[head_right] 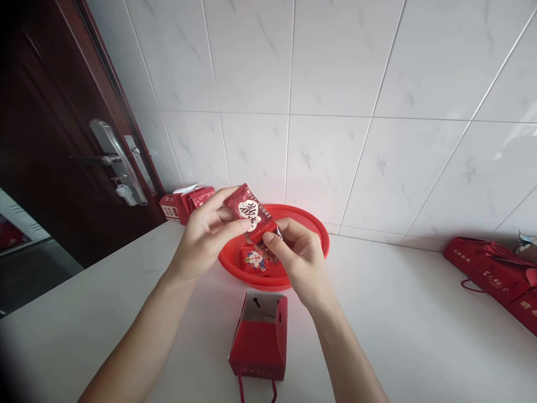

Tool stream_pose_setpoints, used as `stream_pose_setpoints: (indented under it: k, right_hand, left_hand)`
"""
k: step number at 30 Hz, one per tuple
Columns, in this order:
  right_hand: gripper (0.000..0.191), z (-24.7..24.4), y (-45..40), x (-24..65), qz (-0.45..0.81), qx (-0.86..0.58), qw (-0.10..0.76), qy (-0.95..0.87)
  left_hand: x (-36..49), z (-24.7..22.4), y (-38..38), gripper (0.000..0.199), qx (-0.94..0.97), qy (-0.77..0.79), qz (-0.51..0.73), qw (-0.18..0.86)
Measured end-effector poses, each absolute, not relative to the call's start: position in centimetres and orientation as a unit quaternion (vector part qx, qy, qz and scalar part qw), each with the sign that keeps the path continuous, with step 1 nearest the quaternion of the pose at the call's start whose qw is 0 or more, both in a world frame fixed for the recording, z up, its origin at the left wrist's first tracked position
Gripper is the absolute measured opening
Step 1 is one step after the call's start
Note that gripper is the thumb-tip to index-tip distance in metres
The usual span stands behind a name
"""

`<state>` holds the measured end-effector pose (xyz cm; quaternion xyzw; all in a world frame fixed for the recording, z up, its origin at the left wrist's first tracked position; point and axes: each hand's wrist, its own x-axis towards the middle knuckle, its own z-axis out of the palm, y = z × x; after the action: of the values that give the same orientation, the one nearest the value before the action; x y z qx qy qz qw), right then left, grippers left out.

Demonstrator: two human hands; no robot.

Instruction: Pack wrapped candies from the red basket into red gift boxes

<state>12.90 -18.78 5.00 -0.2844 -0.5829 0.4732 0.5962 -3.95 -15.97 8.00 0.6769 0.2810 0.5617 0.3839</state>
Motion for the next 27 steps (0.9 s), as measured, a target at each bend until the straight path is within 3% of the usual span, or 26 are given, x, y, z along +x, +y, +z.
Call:
stream_pose_setpoints:
  k: [27]
  right_hand:
    - [0.017, 4.93, -18.6, 13.15, 0.47, -0.293, 0.595, -0.583]
  left_hand:
    - [-4.57, 7.9, -16.21, 0.068, 0.695, 0.294, 0.522, 0.397]
